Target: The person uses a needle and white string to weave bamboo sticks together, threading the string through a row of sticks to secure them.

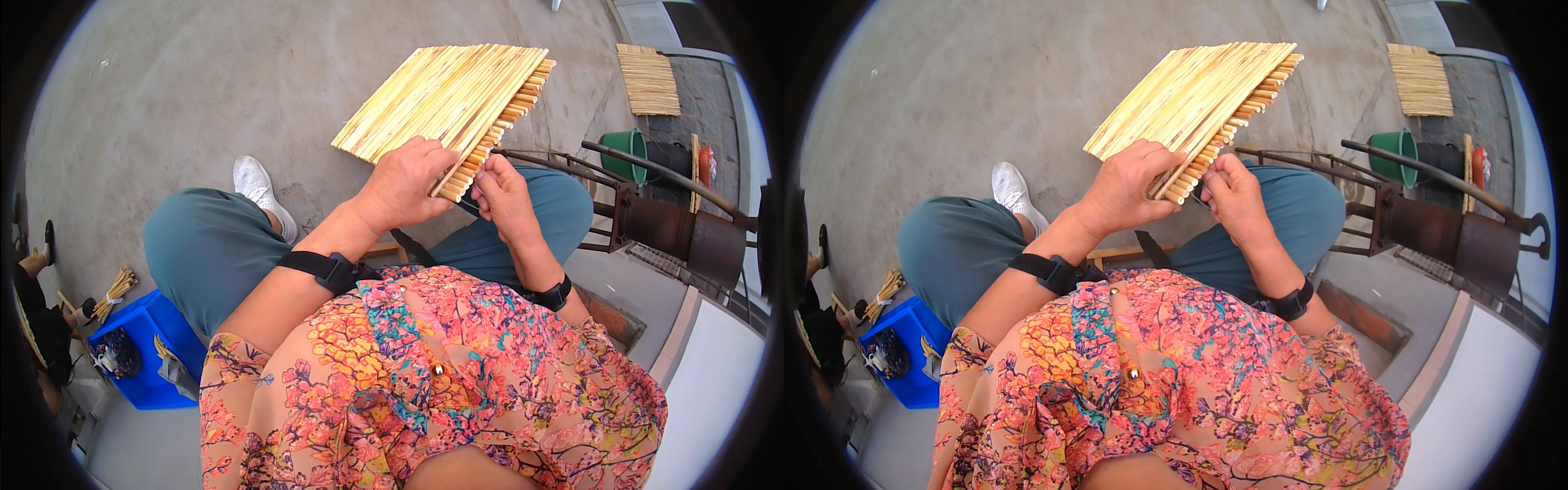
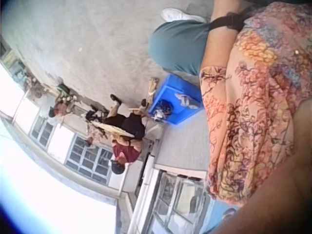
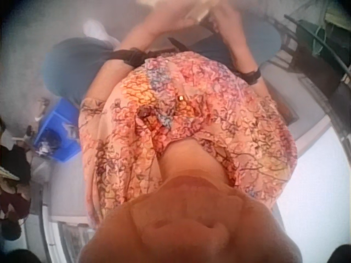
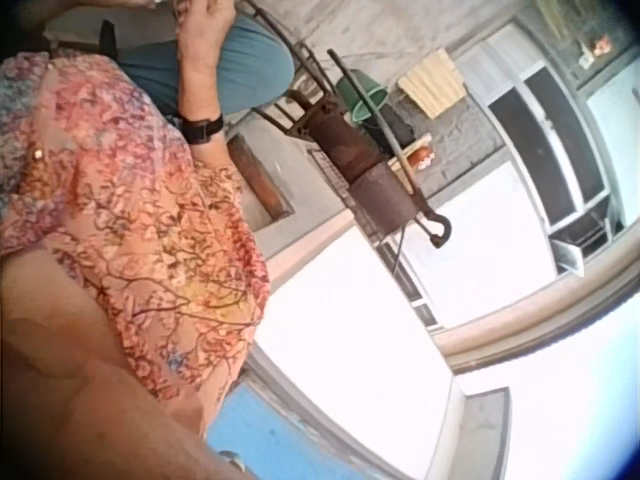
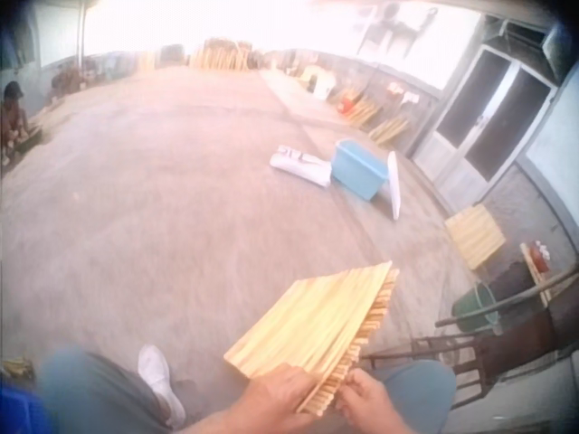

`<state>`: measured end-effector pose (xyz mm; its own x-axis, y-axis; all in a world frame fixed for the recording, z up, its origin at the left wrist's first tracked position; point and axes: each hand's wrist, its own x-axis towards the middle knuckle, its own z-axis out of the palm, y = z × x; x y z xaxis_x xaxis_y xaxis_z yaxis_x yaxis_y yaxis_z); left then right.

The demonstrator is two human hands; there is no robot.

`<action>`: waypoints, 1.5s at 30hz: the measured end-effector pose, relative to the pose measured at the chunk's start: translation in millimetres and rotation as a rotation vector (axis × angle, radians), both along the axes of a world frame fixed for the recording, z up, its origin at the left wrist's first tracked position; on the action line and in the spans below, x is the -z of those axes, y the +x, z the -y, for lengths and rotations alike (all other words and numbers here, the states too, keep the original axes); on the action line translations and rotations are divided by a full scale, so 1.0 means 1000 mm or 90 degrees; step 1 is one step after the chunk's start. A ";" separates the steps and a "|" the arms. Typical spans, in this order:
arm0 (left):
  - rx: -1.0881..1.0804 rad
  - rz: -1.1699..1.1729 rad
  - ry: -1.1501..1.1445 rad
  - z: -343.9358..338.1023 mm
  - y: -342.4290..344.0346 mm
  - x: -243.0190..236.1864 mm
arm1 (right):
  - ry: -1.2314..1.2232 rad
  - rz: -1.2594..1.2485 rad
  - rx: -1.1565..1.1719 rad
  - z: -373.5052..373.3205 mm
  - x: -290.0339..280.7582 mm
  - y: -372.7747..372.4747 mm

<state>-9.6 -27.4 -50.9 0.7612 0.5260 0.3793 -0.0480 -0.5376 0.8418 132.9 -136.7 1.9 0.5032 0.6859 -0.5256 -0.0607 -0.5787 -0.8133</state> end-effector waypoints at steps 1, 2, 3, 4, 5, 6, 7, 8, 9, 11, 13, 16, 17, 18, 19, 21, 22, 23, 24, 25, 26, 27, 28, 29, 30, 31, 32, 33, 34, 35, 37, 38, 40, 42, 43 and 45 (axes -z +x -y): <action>0.014 0.013 -0.005 0.000 0.000 0.001 | -0.002 0.000 0.000 0.002 0.001 0.001; 0.014 0.013 -0.007 0.000 0.000 0.001 | 0.002 -0.006 0.006 0.004 0.001 0.002; 0.026 0.011 -0.010 -0.002 0.000 0.000 | 0.007 -0.012 0.011 0.004 0.000 0.002; 0.039 0.009 -0.013 -0.003 0.000 -0.001 | 0.007 -0.013 0.011 0.003 0.000 0.001; 0.039 0.009 -0.013 -0.005 -0.001 -0.002 | 0.009 -0.014 0.012 0.002 0.000 0.001; 0.036 0.005 -0.010 -0.005 -0.002 -0.001 | 0.011 -0.015 0.012 0.002 0.001 0.000; 0.033 0.002 -0.006 -0.004 -0.002 -0.001 | 0.010 -0.016 0.011 0.001 0.001 0.000; 0.031 0.001 -0.006 -0.003 -0.002 0.000 | 0.008 -0.027 0.016 0.000 0.000 -0.001; 0.042 0.008 -0.010 -0.002 -0.002 0.000 | 0.005 -0.038 0.022 -0.002 -0.001 -0.001; 0.051 0.015 -0.013 -0.001 -0.003 0.001 | 0.009 -0.057 0.023 -0.005 0.000 0.000; 0.060 0.002 -0.006 -0.002 -0.001 0.001 | 0.012 -0.072 0.028 -0.005 0.000 0.002; 0.056 -0.004 0.006 -0.001 -0.001 0.001 | 0.010 -0.089 0.021 -0.006 -0.002 0.006; 0.056 -0.002 0.005 -0.001 -0.001 0.001 | 0.013 -0.116 0.060 -0.008 -0.006 0.006; 0.062 -0.008 -0.002 -0.001 -0.001 0.001 | 0.017 -0.143 0.100 -0.007 -0.009 0.007; 0.068 -0.013 -0.009 -0.001 -0.001 0.000 | 0.032 -0.160 0.117 -0.006 -0.008 0.009; 0.089 -0.014 -0.026 -0.001 -0.001 0.002 | 0.005 -0.133 0.113 -0.008 -0.010 0.007; 0.111 -0.017 -0.042 -0.001 -0.001 0.003 | -0.023 -0.109 0.108 -0.009 -0.011 0.006; 0.111 -0.016 -0.042 -0.002 -0.001 0.005 | -0.053 -0.040 0.085 -0.010 -0.010 0.005; 0.125 -0.015 -0.054 -0.002 -0.001 0.005 | -0.053 -0.039 0.085 -0.010 -0.009 0.004; 0.139 -0.015 -0.066 -0.003 -0.001 0.006 | -0.045 0.028 0.060 -0.011 -0.007 0.003; 0.139 -0.014 -0.066 -0.003 -0.001 0.006 | -0.036 0.094 0.036 -0.011 -0.005 0.002; 0.137 -0.015 -0.057 -0.003 -0.001 0.007 | -0.037 0.095 0.036 -0.010 0.001 0.005; 0.135 -0.015 -0.048 -0.002 -0.001 0.008 | -0.013 0.124 0.031 -0.009 0.009 0.008; 0.135 -0.014 -0.049 -0.001 -0.001 0.008 | 0.010 0.154 0.027 -0.007 0.016 0.011; 0.136 -0.011 -0.051 -0.002 -0.001 0.009 | 0.010 0.153 0.025 -0.007 0.020 0.012; 0.137 -0.007 -0.053 -0.002 -0.002 0.010 | 0.009 0.181 0.021 -0.006 0.024 0.013; 0.135 -0.008 -0.054 -0.001 -0.002 0.011 | 0.009 0.209 0.018 -0.005 0.027 0.014; 0.145 0.006 -0.066 0.000 -0.001 0.012 | 0.008 0.209 0.017 -0.004 0.030 0.016; 0.155 0.019 -0.078 0.000 0.000 0.013 | 0.000 0.226 0.024 -0.004 0.033 0.017; 0.156 0.019 -0.079 0.000 0.000 0.014 | -0.008 0.242 0.031 -0.003 0.034 0.017; 0.142 0.017 -0.070 0.002 0.000 0.014 | -0.005 0.213 0.045 -0.006 0.031 0.014; 0.141 0.017 -0.070 0.002 0.001 0.015 | -0.003 0.185 0.060 -0.006 0.030 0.013; 0.136 0.021 -0.058 0.002 0.003 0.014 | 0.025 0.179 0.066 -0.003 0.036 0.018; 0.140 0.012 -0.054 0.002 0.002 0.011 | 0.055 0.172 0.072 -0.003 0.037 0.021; 0.143 0.001 -0.051 0.002 0.002 0.009 | 0.088 0.174 0.062 -0.005 0.036 0.023; 0.171 0.021 -0.098 -0.002 -0.001 0.011 | 0.127 0.173 0.050 -0.010 0.030 0.028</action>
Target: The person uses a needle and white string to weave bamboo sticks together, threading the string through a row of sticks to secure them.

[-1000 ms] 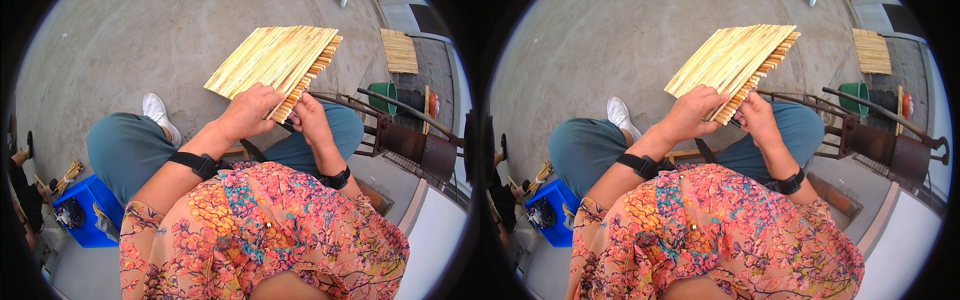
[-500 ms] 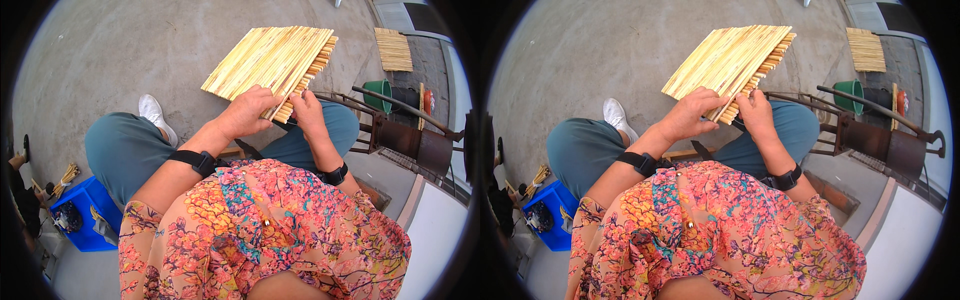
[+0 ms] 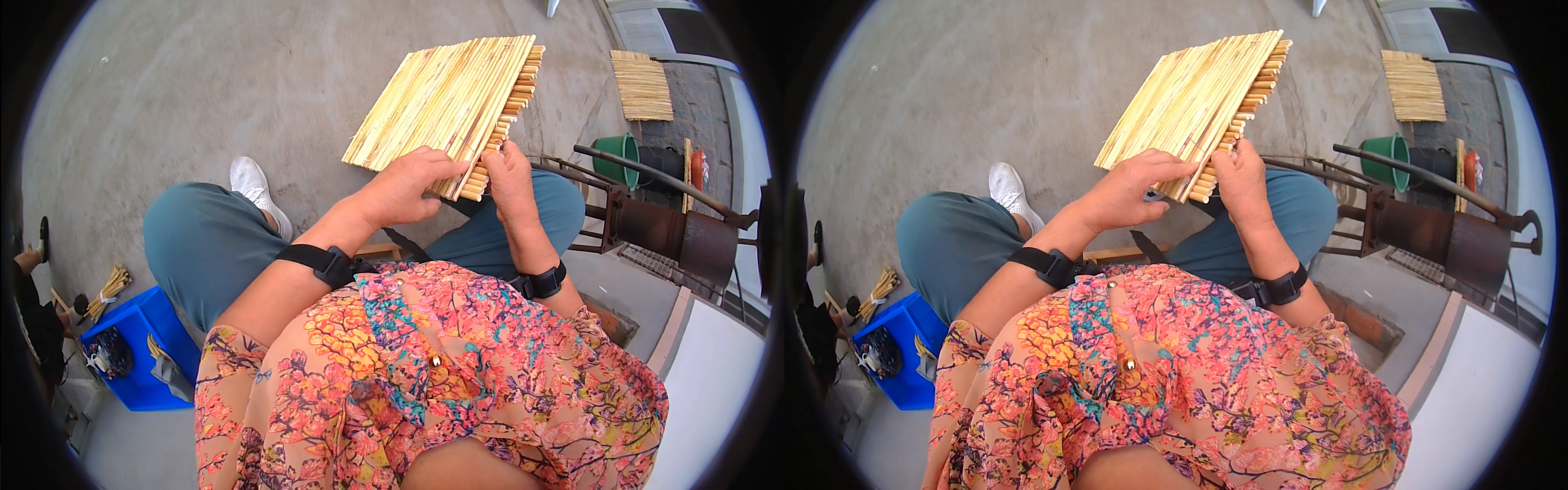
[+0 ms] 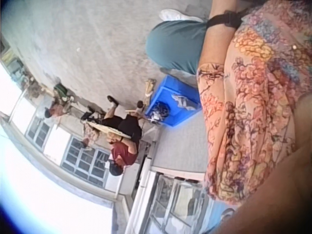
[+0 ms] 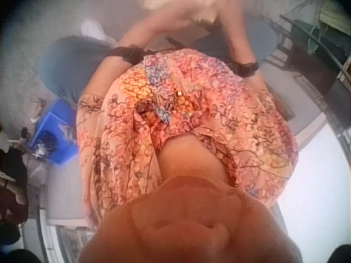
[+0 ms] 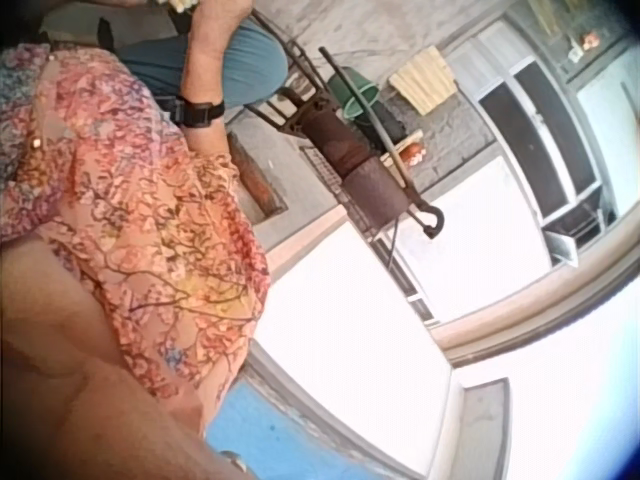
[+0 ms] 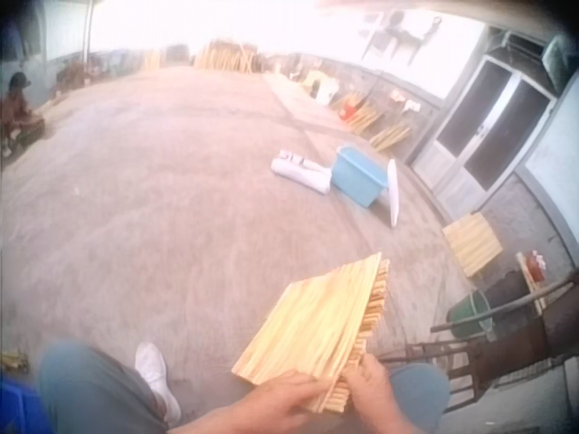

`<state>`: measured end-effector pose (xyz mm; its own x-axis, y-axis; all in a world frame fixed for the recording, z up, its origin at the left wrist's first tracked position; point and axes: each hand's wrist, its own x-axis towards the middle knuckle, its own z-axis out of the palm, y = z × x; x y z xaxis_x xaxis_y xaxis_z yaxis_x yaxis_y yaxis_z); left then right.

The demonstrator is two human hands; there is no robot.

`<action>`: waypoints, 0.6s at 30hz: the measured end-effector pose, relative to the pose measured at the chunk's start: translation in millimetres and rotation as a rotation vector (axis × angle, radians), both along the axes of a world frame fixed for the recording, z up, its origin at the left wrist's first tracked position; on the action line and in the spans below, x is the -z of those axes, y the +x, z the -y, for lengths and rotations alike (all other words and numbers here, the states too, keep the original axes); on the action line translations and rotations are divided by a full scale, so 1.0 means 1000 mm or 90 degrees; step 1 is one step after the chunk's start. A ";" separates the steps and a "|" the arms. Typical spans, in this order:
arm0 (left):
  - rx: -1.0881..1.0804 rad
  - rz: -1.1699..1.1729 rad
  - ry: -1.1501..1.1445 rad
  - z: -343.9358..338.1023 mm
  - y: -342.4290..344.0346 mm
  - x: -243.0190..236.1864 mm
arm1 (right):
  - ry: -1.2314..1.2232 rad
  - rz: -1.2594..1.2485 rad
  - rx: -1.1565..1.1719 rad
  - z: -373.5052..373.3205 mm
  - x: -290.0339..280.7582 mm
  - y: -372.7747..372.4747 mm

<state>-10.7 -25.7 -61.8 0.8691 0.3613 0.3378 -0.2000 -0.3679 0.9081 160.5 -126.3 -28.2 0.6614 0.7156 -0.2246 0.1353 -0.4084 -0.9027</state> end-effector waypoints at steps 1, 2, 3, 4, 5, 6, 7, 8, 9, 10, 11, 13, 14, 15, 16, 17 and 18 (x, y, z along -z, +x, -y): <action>0.032 0.019 -0.054 -0.003 -0.001 -0.001 | -0.043 0.034 -0.049 -0.002 -0.010 0.007; 0.088 -0.017 -0.110 -0.009 -0.003 -0.001 | -0.086 0.069 -0.097 -0.005 -0.019 0.010; 0.089 -0.015 -0.106 -0.014 -0.006 0.001 | -0.082 0.071 -0.095 -0.009 -0.027 0.010; 0.085 -0.100 -0.140 -0.021 -0.009 0.003 | -0.063 0.074 -0.130 -0.013 -0.034 0.011; 0.080 -0.185 -0.174 -0.028 -0.012 0.004 | -0.044 0.079 -0.165 -0.015 -0.038 0.012; 0.082 -0.183 -0.167 -0.037 -0.016 0.002 | -0.078 0.090 -0.207 -0.019 -0.043 0.020; -0.078 -0.176 -0.156 -0.045 -0.021 0.000 | -0.072 0.094 -0.204 -0.019 -0.047 0.021; -0.238 -0.166 -0.144 -0.051 -0.022 -0.004 | -0.067 0.085 -0.224 -0.021 -0.054 0.021; -0.240 -0.164 -0.137 -0.052 -0.023 -0.011 | -0.062 0.074 -0.248 -0.024 -0.061 0.019; -0.328 -0.114 0.017 -0.053 -0.025 -0.019 | -0.085 0.079 -0.277 -0.026 -0.067 0.022; -0.413 -0.061 0.172 -0.054 -0.028 -0.028 | -0.076 0.080 -0.279 -0.028 -0.069 0.023; -0.379 -0.075 0.196 -0.053 -0.030 -0.046 | -0.105 0.091 -0.394 -0.034 -0.072 0.018; -0.362 -0.057 0.271 -0.054 -0.029 -0.053 | -0.126 0.137 -0.431 -0.038 -0.076 0.014; -0.343 -0.043 0.344 -0.055 -0.030 -0.059 | -0.119 0.134 -0.434 -0.044 -0.082 0.005; -0.323 -0.046 0.351 -0.060 -0.032 -0.061 | -0.135 0.196 -0.494 -0.050 -0.085 -0.004; -0.326 -0.054 0.358 -0.065 -0.034 -0.061 | -0.151 0.258 -0.553 -0.057 -0.088 -0.013; -0.313 -0.077 0.408 -0.072 -0.036 -0.061 | -0.150 0.272 -0.582 -0.063 -0.092 -0.021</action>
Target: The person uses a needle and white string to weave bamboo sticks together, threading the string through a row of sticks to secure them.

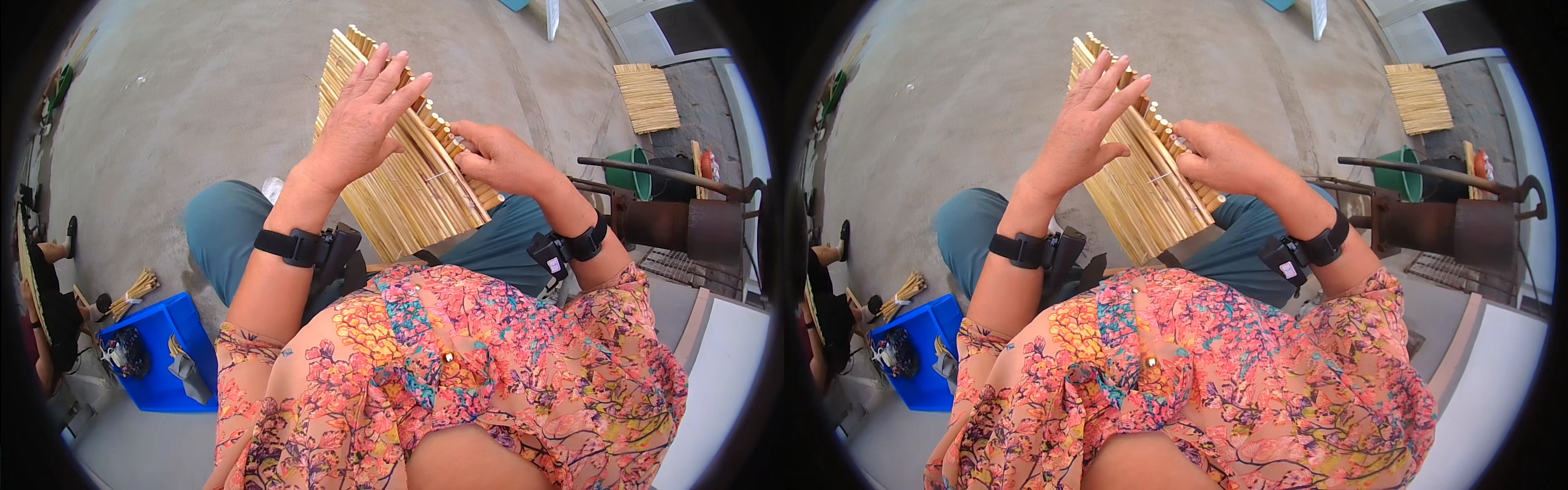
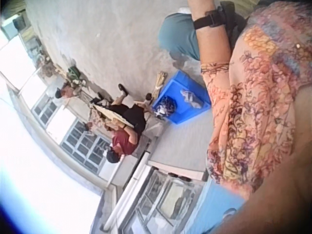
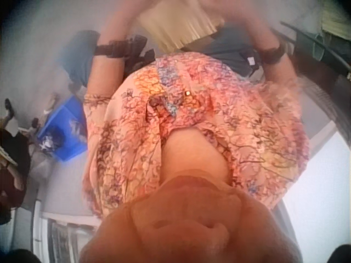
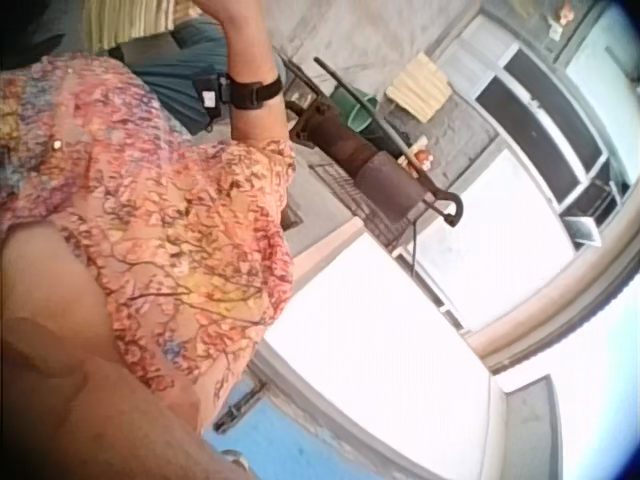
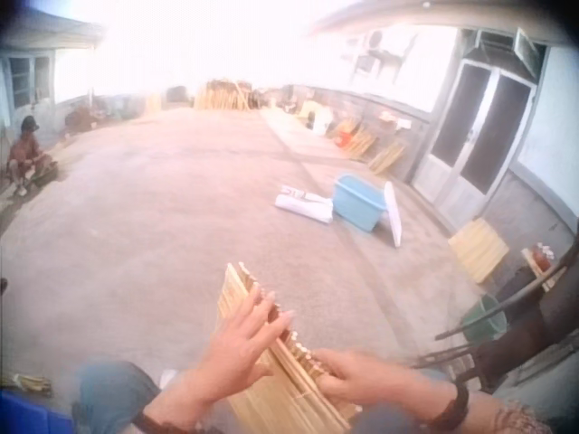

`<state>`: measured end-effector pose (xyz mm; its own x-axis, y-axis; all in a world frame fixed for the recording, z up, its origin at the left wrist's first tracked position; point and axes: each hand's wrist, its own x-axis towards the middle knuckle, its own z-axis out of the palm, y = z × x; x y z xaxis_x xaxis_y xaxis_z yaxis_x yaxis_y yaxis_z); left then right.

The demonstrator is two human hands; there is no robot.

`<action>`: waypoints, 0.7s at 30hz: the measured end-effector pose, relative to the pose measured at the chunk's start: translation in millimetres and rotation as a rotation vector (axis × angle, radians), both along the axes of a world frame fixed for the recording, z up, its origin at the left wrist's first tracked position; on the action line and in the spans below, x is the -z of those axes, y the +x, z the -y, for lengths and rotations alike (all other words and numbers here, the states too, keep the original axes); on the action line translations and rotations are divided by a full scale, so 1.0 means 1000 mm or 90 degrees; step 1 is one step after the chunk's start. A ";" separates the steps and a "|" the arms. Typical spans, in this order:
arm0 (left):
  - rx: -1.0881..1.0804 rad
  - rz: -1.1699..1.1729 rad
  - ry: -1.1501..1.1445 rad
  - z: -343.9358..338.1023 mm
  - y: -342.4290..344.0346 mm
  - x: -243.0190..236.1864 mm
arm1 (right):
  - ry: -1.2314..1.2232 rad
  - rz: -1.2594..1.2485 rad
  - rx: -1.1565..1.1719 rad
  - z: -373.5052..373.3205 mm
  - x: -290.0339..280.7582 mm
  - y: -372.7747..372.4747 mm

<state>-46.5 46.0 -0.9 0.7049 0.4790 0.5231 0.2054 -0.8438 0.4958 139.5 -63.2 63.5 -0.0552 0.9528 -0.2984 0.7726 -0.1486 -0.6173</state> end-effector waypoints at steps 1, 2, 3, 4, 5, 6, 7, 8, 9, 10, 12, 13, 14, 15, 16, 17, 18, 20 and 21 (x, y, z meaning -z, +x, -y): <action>0.005 -0.037 0.042 -0.006 -0.002 0.000 | 0.004 -0.007 -0.005 -0.007 -0.002 -0.005; 0.015 -0.073 0.062 -0.012 -0.002 0.001 | -0.020 0.000 -0.065 -0.016 -0.004 -0.009; 0.010 -0.077 0.067 -0.018 -0.002 0.003 | -0.041 0.011 -0.126 -0.023 -0.004 -0.010; 0.075 -0.134 0.028 -0.024 -0.002 0.005 | -0.028 0.020 -0.169 -0.028 -0.001 -0.009; 0.139 -0.190 -0.011 -0.029 -0.001 0.008 | -0.022 0.019 -0.172 -0.033 0.003 -0.008; 0.180 -0.194 -0.037 -0.032 -0.002 0.008 | -0.031 0.018 -0.199 -0.037 0.007 -0.006; 0.180 -0.194 -0.033 -0.036 -0.002 0.009 | -0.041 0.019 -0.225 -0.042 0.011 -0.005; 0.168 -0.290 -0.082 -0.040 -0.001 0.010 | -0.037 0.021 -0.224 -0.046 0.015 -0.002; 0.155 -0.384 -0.133 -0.042 0.000 0.008 | -0.016 0.005 -0.212 -0.050 0.017 0.001; 0.156 -0.380 -0.130 -0.045 0.002 0.011 | 0.005 -0.009 -0.200 -0.053 0.018 0.004; 0.048 -0.266 -0.169 -0.053 0.004 0.017 | 0.181 0.081 -0.135 -0.062 0.016 0.019; 0.046 -0.262 -0.165 -0.056 0.002 0.018 | 0.356 0.164 -0.069 -0.064 0.013 0.026; 0.007 -0.260 -0.168 -0.059 0.001 0.018 | 0.361 0.168 -0.071 -0.063 0.009 0.032; -0.030 -0.254 -0.169 -0.062 0.003 0.015 | 0.474 0.119 0.014 -0.061 0.004 0.039; -0.040 -0.267 -0.197 -0.063 0.004 0.010 | 0.586 0.065 0.098 -0.061 -0.001 0.043; -0.042 -0.259 -0.189 -0.064 0.005 0.007 | 0.595 0.070 0.094 -0.058 -0.004 0.043; -0.080 -0.237 -0.194 -0.066 0.005 0.004 | 0.618 0.063 0.094 -0.049 -0.008 0.038; -0.121 -0.213 -0.193 -0.067 -0.001 0.004 | 0.634 0.061 0.057 -0.037 -0.008 0.022; -0.134 -0.189 -0.218 -0.069 -0.003 0.007 | 0.627 0.054 0.009 -0.035 -0.004 0.013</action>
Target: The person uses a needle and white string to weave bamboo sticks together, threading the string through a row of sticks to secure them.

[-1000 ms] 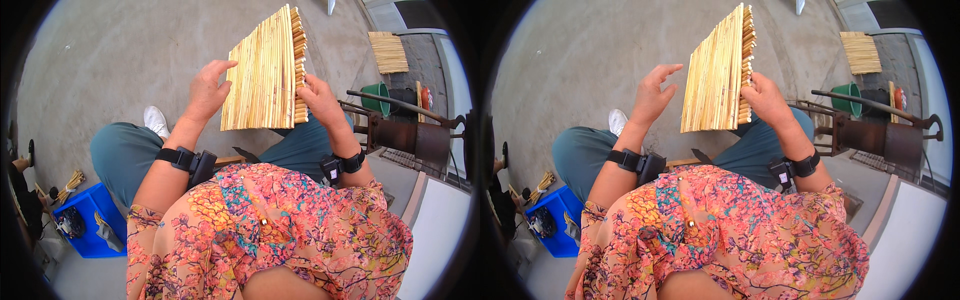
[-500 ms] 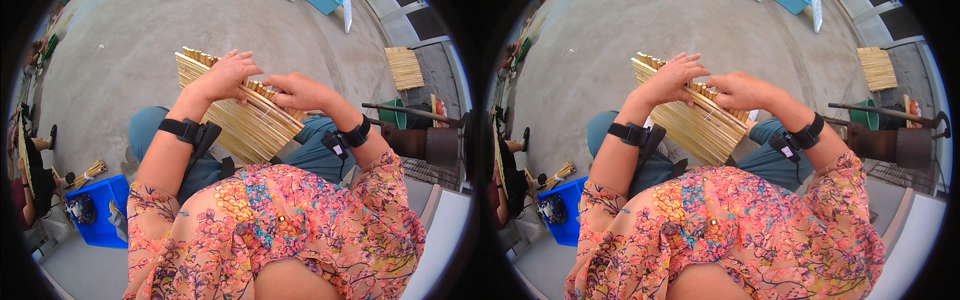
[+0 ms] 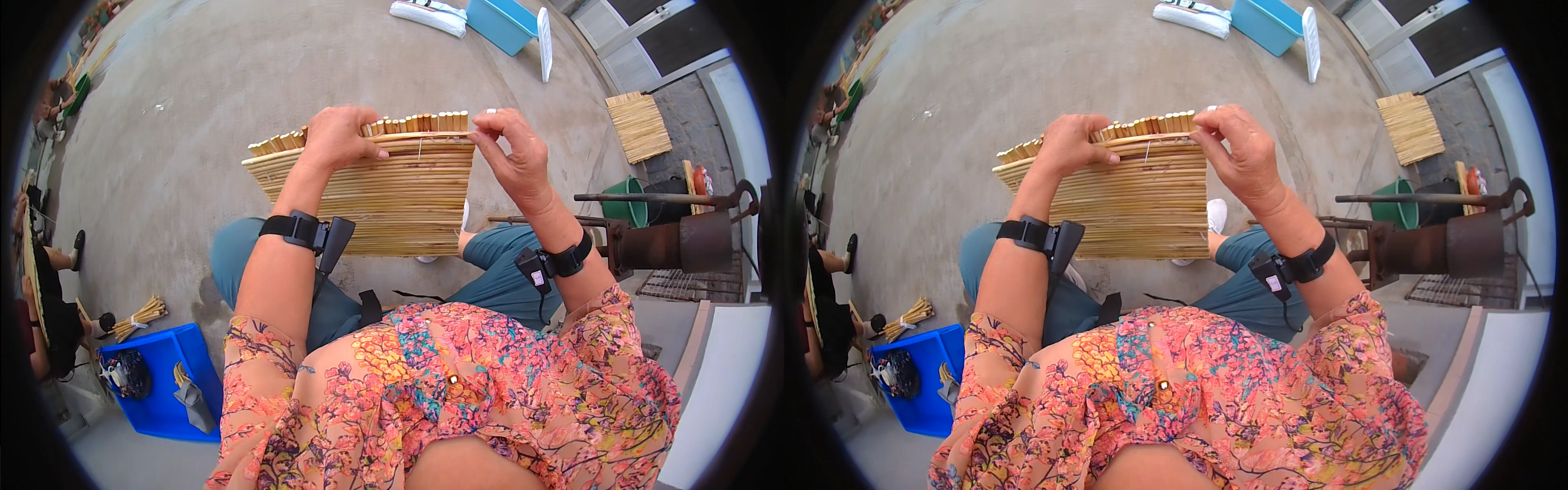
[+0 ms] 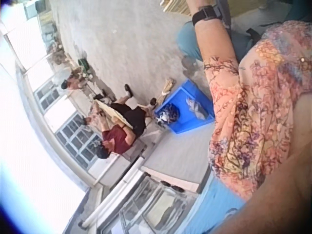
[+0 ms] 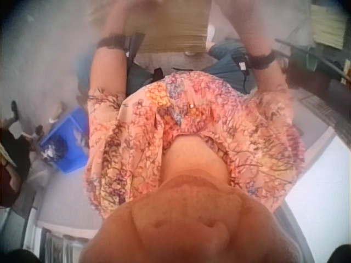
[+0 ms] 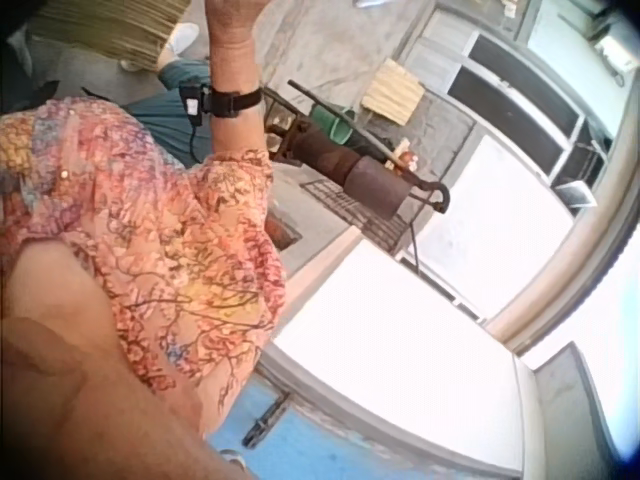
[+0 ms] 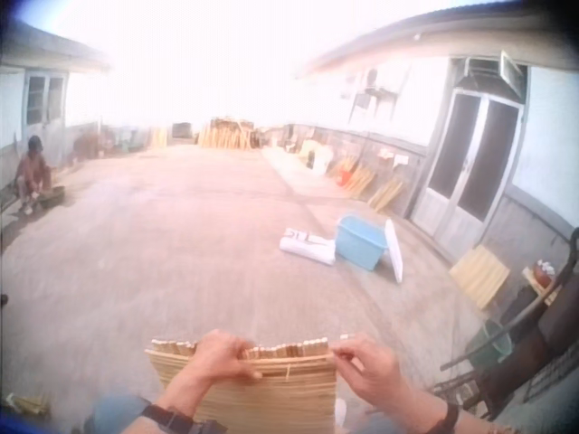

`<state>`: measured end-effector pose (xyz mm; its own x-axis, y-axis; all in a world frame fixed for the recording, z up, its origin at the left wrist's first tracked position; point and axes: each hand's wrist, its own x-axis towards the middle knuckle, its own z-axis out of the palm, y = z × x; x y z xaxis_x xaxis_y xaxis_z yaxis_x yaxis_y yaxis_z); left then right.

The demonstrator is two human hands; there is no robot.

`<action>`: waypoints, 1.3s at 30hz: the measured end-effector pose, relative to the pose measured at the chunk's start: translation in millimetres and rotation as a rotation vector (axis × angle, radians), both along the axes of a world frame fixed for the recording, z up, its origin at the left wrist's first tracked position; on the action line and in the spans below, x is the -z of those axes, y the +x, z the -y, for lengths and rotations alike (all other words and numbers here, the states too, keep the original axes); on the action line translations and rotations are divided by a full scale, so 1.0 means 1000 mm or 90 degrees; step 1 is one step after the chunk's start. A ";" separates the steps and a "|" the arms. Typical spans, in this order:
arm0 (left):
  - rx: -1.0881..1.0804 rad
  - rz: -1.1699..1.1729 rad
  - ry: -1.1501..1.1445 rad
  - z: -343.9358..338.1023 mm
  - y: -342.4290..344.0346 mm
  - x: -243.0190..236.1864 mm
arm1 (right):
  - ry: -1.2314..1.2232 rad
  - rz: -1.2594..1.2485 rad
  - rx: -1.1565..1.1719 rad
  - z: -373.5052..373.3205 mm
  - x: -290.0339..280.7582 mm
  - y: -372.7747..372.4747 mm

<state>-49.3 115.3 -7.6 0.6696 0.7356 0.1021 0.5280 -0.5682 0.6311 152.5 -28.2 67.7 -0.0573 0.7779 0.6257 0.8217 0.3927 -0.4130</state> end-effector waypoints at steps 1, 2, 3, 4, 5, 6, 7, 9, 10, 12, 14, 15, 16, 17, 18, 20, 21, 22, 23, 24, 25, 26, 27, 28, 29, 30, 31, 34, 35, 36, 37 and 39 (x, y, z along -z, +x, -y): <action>-0.014 0.026 -0.022 0.000 0.002 -0.003 | 0.033 0.069 -0.026 -0.001 0.004 -0.003; -0.013 0.031 -0.015 -0.002 0.005 -0.005 | 0.065 0.137 -0.051 -0.003 0.008 -0.005; -0.024 0.028 -0.062 0.000 0.002 -0.012 | 0.069 0.137 -0.052 -0.006 0.012 -0.008; -0.037 0.026 -0.109 0.001 0.000 -0.016 | 0.072 0.170 -0.058 -0.010 0.016 -0.010; -0.041 0.042 -0.106 0.002 -0.001 -0.016 | 0.074 0.202 -0.063 -0.012 0.019 -0.012; -0.046 0.042 -0.101 0.000 -0.002 -0.013 | 0.079 0.201 -0.067 -0.016 0.020 -0.015; -0.040 0.057 -0.096 0.000 -0.003 -0.007 | 0.100 0.260 -0.071 -0.021 0.021 -0.017; -0.035 0.076 -0.086 -0.002 -0.006 -0.001 | 0.120 0.352 -0.076 -0.025 0.023 -0.020; -0.040 0.076 -0.086 -0.002 -0.007 0.000 | 0.121 0.351 -0.081 -0.026 0.023 -0.020; -0.032 0.099 -0.116 -0.003 -0.009 0.003 | 0.130 0.394 -0.125 -0.029 0.023 -0.022; -0.026 0.110 -0.120 -0.004 -0.011 0.005 | 0.144 0.397 -0.145 -0.033 0.024 -0.025; -0.015 0.123 -0.123 -0.003 -0.013 0.004 | 0.157 0.403 -0.160 -0.034 0.023 -0.028; -0.019 0.124 -0.122 -0.003 -0.015 0.003 | 0.159 0.403 -0.164 -0.036 0.021 -0.031; -0.010 0.106 -0.142 -0.004 -0.017 0.002 | 0.154 0.412 -0.188 -0.038 0.018 -0.034; -0.001 0.086 -0.163 -0.004 -0.017 0.002 | 0.149 0.419 -0.212 -0.040 0.016 -0.036; 0.001 0.096 -0.147 -0.006 -0.017 0.008 | 0.141 0.430 -0.230 -0.045 0.016 -0.036; 0.008 0.106 -0.134 -0.002 -0.016 0.004 | 0.129 0.441 -0.242 -0.045 0.017 -0.034; 0.007 0.106 -0.136 0.001 -0.014 -0.001 | 0.128 0.441 -0.244 -0.046 0.017 -0.033; 0.001 0.053 -0.050 0.006 -0.011 -0.004 | 0.128 0.445 -0.247 -0.046 0.017 -0.031; -0.008 -0.001 0.036 0.010 -0.011 -0.010 | 0.130 0.448 -0.252 -0.046 0.018 -0.032; -0.010 -0.001 0.034 0.010 -0.012 -0.007 | 0.129 0.447 -0.255 -0.046 0.017 -0.033; -0.010 0.104 0.213 0.010 -0.012 -0.002 | 0.133 0.437 -0.245 -0.046 0.016 -0.034; -0.010 0.210 0.391 0.011 -0.012 -0.001 | 0.137 0.427 -0.236 -0.045 0.015 -0.035; -0.011 0.210 0.390 0.011 -0.011 -0.001 | 0.136 0.427 -0.237 -0.045 0.012 -0.036; -0.008 0.189 0.322 0.010 -0.010 -0.001 | 0.136 0.427 -0.236 -0.044 0.009 -0.038; -0.002 0.170 0.256 0.010 -0.009 -0.004 | 0.138 0.427 -0.233 -0.044 0.007 -0.039; -0.001 0.171 0.259 0.010 -0.009 -0.007 | 0.140 0.428 -0.232 -0.044 0.005 -0.040; -0.032 0.113 0.126 0.010 -0.012 -0.017 | 0.158 0.431 -0.236 -0.048 0.000 -0.040; -0.058 0.125 0.131 0.010 -0.013 -0.020 | 0.181 0.419 -0.232 -0.050 -0.003 -0.041; -0.085 0.137 0.136 0.009 -0.015 -0.022 | 0.203 0.406 -0.227 -0.051 -0.007 -0.043; -0.083 0.137 0.140 0.008 -0.016 -0.022 | 0.207 0.406 -0.224 -0.052 -0.010 -0.043; -0.092 0.160 0.144 0.007 -0.016 -0.020 | 0.145 0.415 -0.264 -0.054 -0.015 -0.041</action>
<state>-65.5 108.0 12.0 0.4936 0.7614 0.4203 0.4581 -0.6384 0.6185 111.5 25.7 83.1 -0.7213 0.4705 0.5083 0.6390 0.7352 0.2262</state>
